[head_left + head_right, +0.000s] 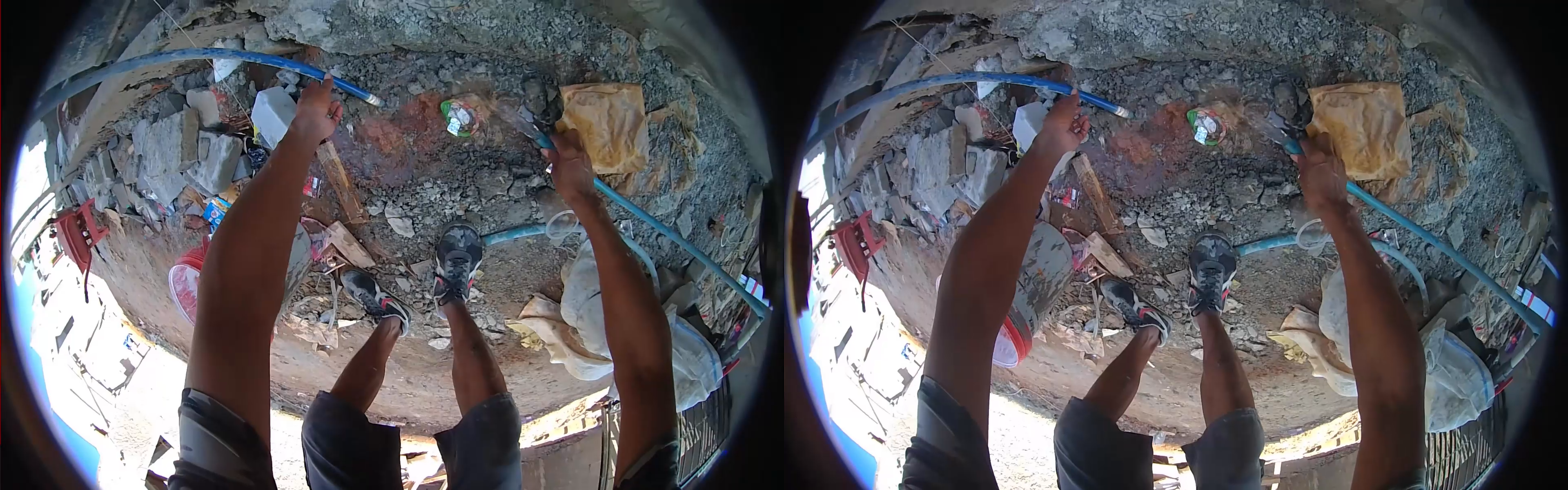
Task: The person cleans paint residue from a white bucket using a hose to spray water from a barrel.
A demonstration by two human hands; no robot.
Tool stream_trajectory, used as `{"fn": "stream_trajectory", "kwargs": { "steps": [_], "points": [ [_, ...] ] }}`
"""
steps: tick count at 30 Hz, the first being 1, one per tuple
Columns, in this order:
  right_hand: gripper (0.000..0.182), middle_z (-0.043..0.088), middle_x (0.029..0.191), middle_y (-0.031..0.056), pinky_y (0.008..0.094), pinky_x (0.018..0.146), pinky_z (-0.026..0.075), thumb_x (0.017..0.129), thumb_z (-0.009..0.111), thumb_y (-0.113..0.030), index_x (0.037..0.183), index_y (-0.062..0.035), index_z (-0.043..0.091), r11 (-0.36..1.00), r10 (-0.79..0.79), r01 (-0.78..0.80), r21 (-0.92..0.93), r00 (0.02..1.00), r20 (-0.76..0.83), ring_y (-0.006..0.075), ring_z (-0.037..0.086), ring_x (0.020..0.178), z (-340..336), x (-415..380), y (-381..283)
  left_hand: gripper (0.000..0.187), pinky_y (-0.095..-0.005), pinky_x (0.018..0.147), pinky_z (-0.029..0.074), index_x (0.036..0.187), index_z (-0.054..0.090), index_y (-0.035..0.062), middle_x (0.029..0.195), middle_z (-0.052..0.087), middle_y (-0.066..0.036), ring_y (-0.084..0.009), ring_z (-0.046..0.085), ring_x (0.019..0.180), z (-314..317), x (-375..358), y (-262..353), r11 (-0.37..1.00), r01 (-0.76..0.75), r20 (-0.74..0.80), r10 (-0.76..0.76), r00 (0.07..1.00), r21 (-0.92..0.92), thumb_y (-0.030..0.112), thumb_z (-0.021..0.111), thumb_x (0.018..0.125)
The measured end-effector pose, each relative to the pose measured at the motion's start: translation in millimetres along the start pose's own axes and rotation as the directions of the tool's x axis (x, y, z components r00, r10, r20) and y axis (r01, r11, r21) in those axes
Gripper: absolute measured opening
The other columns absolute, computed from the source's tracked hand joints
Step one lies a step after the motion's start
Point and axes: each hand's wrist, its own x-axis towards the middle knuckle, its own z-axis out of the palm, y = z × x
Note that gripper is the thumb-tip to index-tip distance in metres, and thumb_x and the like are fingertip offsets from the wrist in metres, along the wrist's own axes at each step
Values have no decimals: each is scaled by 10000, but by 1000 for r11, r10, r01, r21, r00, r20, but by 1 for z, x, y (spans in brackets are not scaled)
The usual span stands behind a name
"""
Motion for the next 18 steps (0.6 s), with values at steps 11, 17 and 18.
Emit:
{"fn": "stream_trajectory", "kwargs": {
  "steps": [11,17,18],
  "points": [
    [269,665,1051,130,527,731,521,950,578,-214,1209,-147,551,973,-117,108,204,993,34,412,636,920,-65,3,-74,254,-463,811,514,1118,437,204,970,556,-45,-217,567,950,43,-108,-26,952,-56,324,158,933,-302,421,500,1002],
    [297,689,974,132,510,679,531,916,626,-209,1207,-176,582,957,-82,94,273,995,-55,392,663,865,-64,5,-96,295,-436,646,559,1123,372,184,753,424,-38,-176,469,666,121,-185,6,741,19,91,57,994,-672,432,477,1005],
    [306,695,944,132,511,664,532,906,639,-212,1206,-184,584,952,-87,112,285,991,-100,396,668,829,-64,7,-101,295,-436,646,559,1123,372,184,753,424,-38,-176,469,666,128,-186,8,741,16,92,62,994,-672,432,477,1005]
  ]
}}
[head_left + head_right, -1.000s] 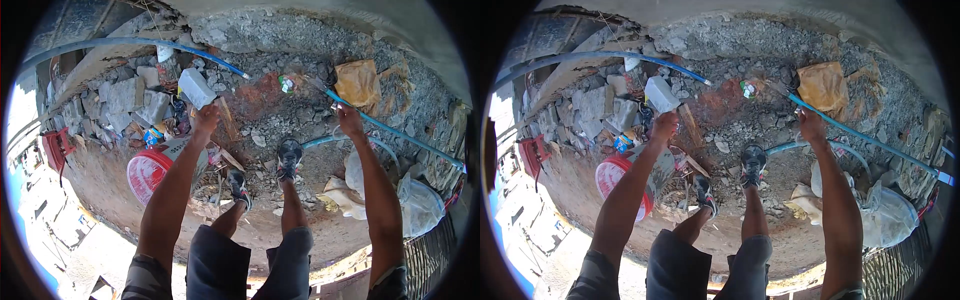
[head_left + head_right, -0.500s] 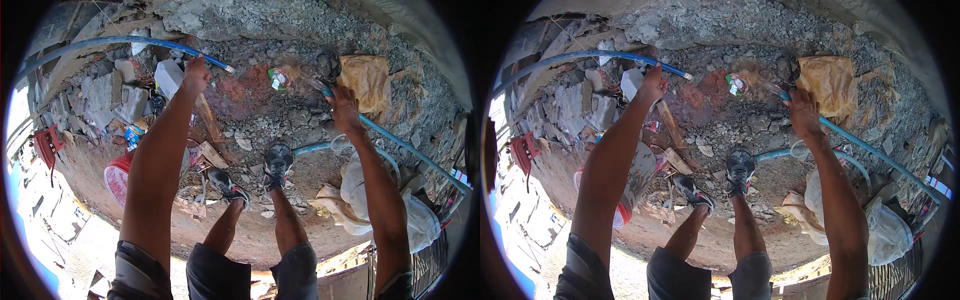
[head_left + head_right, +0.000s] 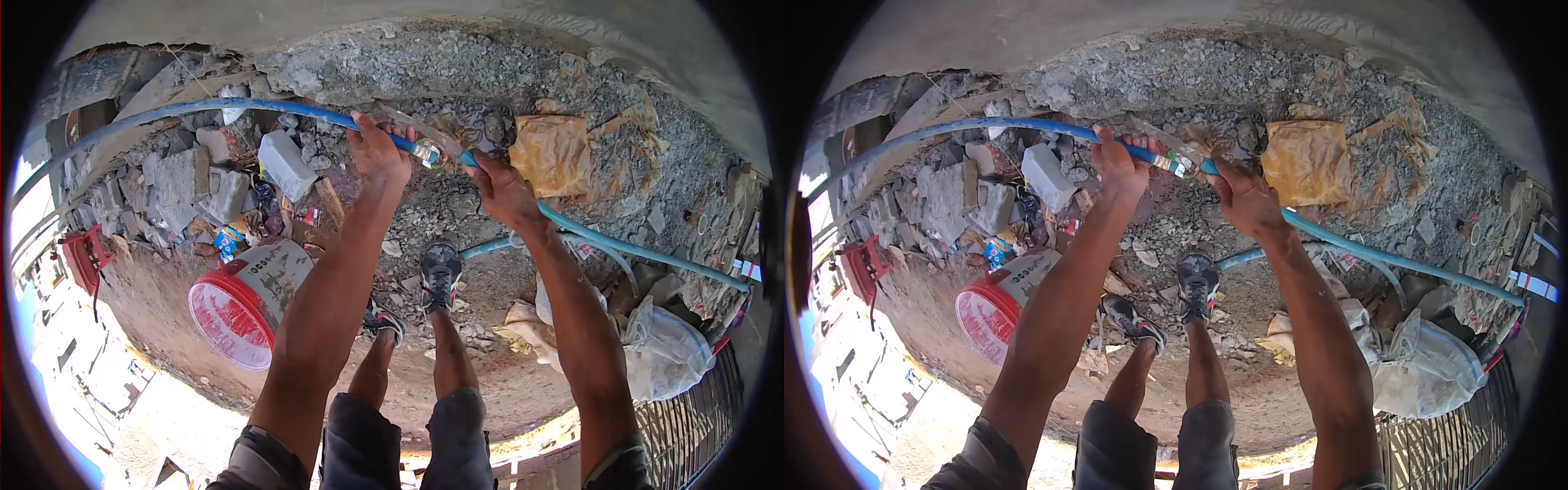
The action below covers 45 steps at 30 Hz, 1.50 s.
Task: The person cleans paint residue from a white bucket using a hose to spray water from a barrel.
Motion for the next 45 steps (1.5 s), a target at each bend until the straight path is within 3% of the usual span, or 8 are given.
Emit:
{"fn": "stream_trajectory", "kwargs": {
  "steps": [5,15,28,35,38,41,44,45],
  "points": [
    [299,704,951,157,525,663,535,896,648,-212,1187,-194,582,997,78,-78,-20,996,48,410,673,810,0,5,-14,361,-331,476,414,1106,376,181,708,401,-22,-150,412,547,21,-4,-11,994,-99,-76,95,993,-49,496,499,979],
    [280,704,959,176,539,705,537,938,569,-274,1208,-203,592,977,193,-206,52,964,183,422,674,849,-22,16,-28,375,-304,472,391,1191,369,238,848,433,-38,-143,432,637,36,-10,-26,994,-109,-152,112,982,28,522,483,976],
    [275,709,959,167,483,696,541,916,604,-215,1176,-142,656,973,205,-225,53,945,253,391,683,820,-22,23,-43,426,-279,417,324,1124,382,206,708,373,-14,-115,342,512,36,-12,-27,988,-89,-121,105,987,125,568,517,944],
    [265,703,945,182,478,703,542,925,587,-217,1172,-147,657,956,262,-291,32,898,355,395,677,828,-37,36,-56,378,-295,449,242,844,346,154,638,295,16,-107,259,500,45,-31,-13,999,25,-87,-21,996,45,462,531,962],
    [227,691,826,164,430,645,512,942,587,-224,1133,-137,676,960,228,-266,86,922,312,313,671,705,-29,32,-47,362,-294,432,233,771,313,157,607,268,27,-104,238,485,41,-31,-13,997,67,-23,-67,997,24,364,541,963],
    [214,595,685,85,361,563,422,954,606,-240,1074,-85,692,897,316,-411,162,854,414,164,511,577,-4,25,-24,336,-295,415,233,738,305,161,588,256,32,-109,234,473,36,-34,-15,994,111,48,-110,993,-14,272,544,946],
    [250,471,653,15,315,535,326,954,627,-257,1015,-23,688,723,211,-392,569,909,359,94,349,600,14,21,1,324,-295,411,239,704,311,160,573,258,34,-115,233,464,32,-37,-17,989,141,136,-134,982,-48,218,543,922],
    [269,455,650,6,311,536,325,956,627,-264,997,-4,682,698,208,-497,515,830,518,88,347,606,-17,36,-16,323,-295,412,244,687,315,160,566,264,34,-117,232,460,30,-38,-18,986,158,188,-145,971,-54,201,543,912]
  ]
}}
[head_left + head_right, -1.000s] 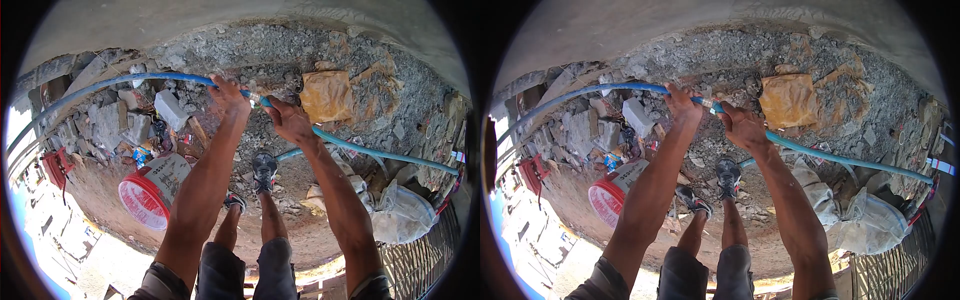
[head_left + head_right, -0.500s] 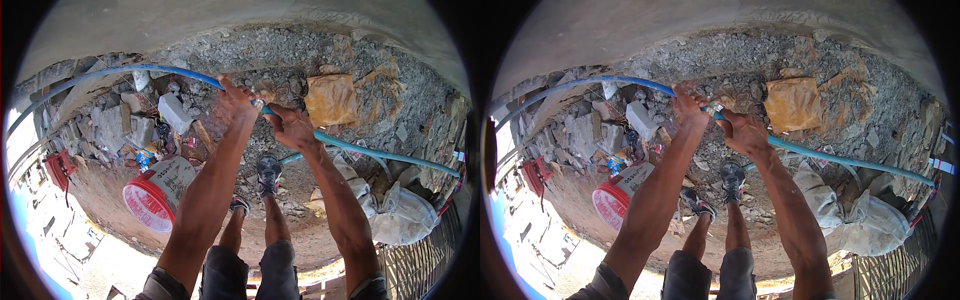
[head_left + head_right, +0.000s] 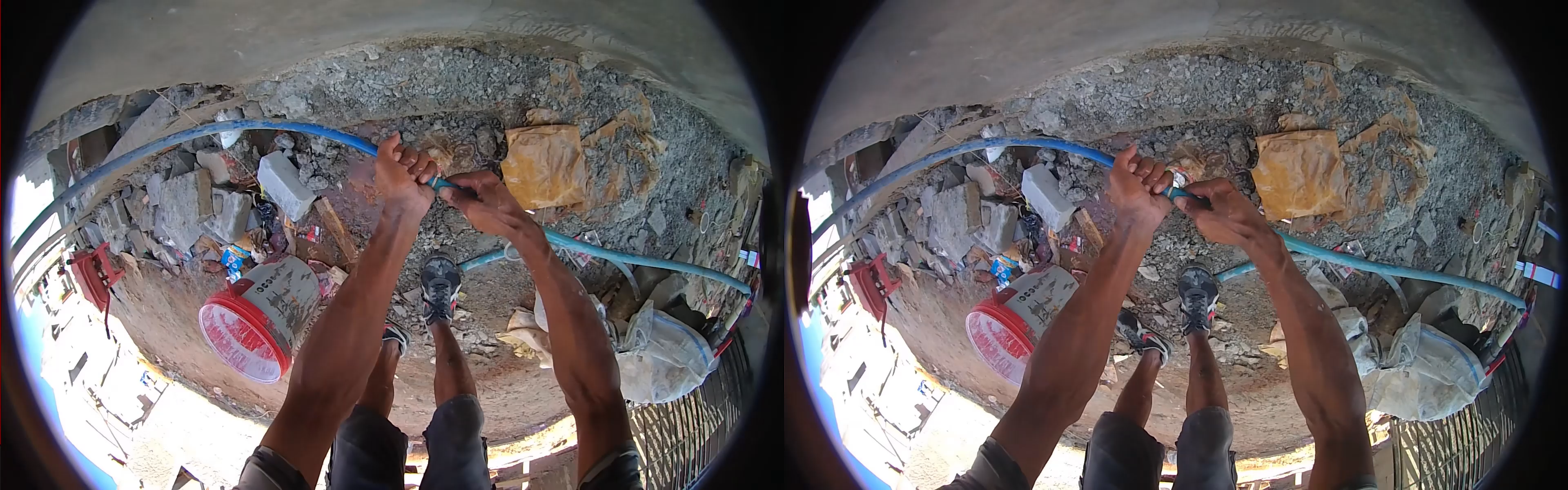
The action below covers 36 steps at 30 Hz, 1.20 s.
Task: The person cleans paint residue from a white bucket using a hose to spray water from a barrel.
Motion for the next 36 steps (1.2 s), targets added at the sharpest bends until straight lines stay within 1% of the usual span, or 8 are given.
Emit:
{"fn": "stream_trajectory", "kwargs": {
  "steps": [5,10,16,20,23,25,28,36],
  "points": [
    [295,476,651,11,330,573,349,943,640,-279,1050,-4,643,986,168,-168,-19,966,196,109,387,619,-13,0,-19,330,-321,444,295,669,353,152,560,290,29,-126,294,471,-8,5,-2,998,62,39,-62,997,-8,224,565,911],
    [281,600,679,146,418,623,430,976,540,-319,1031,-59,631,901,-11,-15,-433,998,-58,293,581,626,-4,-12,-17,343,-336,477,325,694,380,137,606,328,6,-134,343,495,27,4,11,998,53,-285,-56,957,-19,295,572,930],
    [263,653,828,217,483,690,481,952,570,-327,1061,-92,618,887,50,-83,-454,995,-84,392,655,804,-1,-19,-34,337,-322,445,259,719,355,137,628,313,3,-129,285,487,41,8,5,973,105,-448,-1,894,208,306,545,940],
    [303,635,744,184,446,653,475,947,589,-339,1055,-59,628,917,-59,32,-398,997,-57,326,634,689,0,-3,4,371,-314,419,218,656,299,163,574,265,16,-127,228,450,36,0,10,991,34,-303,7,953,132,252,538,926],
    [299,457,622,44,339,555,379,971,582,-316,933,-24,636,940,-324,330,90,943,-78,119,442,593,-4,2,26,406,-312,412,213,620,265,174,534,218,27,-126,200,430,29,-2,4,997,37,-221,-22,975,65,218,543,912],
    [343,440,593,-10,300,493,323,972,584,-340,913,-9,650,983,181,-180,-20,971,159,94,394,537,-24,-1,-22,424,-311,410,213,605,250,178,517,193,33,-126,190,423,25,0,0,999,36,-183,-30,983,34,206,546,907],
    [361,445,585,-7,302,469,326,946,623,-375,894,-26,701,908,395,-414,60,895,206,110,386,509,-40,2,-47,449,-312,407,214,586,239,182,506,170,38,-125,183,416,21,4,-6,998,54,-50,-56,997,-33,200,564,895],
    [377,463,578,-8,306,452,327,943,620,-392,936,-25,704,889,419,-455,57,857,300,107,405,500,-40,14,-31,385,-335,497,320,640,351,170,523,278,16,-135,300,450,-5,17,-10,998,47,4,-47,999,41,288,604,906]
  ]
}}
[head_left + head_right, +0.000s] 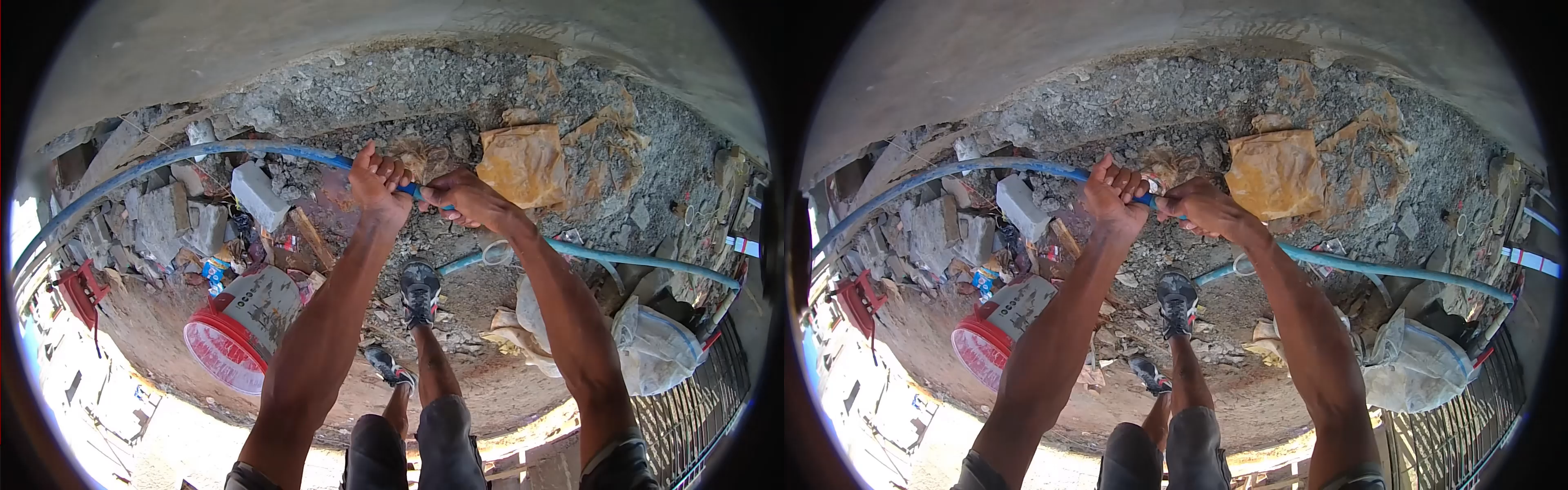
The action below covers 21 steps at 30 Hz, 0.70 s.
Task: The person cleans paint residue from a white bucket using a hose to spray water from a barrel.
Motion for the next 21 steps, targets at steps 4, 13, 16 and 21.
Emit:
{"fn": "stream_trajectory", "kwargs": {
  "steps": [4,13,16,21],
  "points": [
    [339,606,711,38,301,533,421,947,633,-325,1047,-6,684,871,-421,316,-376,874,-242,116,505,589,-1,8,31,337,-375,622,438,726,464,130,564,404,-28,-182,464,568,1,25,-3,999,20,-56,-22,998,-44,343,598,950],
    [588,657,1137,250,453,864,513,789,704,-390,1175,44,610,815,-330,-373,-443,328,-885,368,647,1044,-181,-1,177,263,-306,598,366,988,525,148,935,662,-39,-166,613,877,9,54,-19,845,257,-135,-219,966,469,365,660,924],
    [745,624,1193,261,464,901,504,693,784,-435,1201,65,569,860,-84,-378,-342,557,-826,378,618,1089,-179,0,162,264,-295,574,354,999,533,149,987,678,-38,-128,579,817,10,55,-22,809,259,-131,-224,966,528,378,645,933],
    [492,694,998,175,374,764,516,727,796,-292,1048,44,633,967,-73,-166,-194,548,-833,254,663,885,-187,-7,167,248,-280,598,343,1029,553,140,1031,685,-22,-78,529,777,27,45,-19,735,232,-123,-200,972,637,379,586,971]
  ]
}}
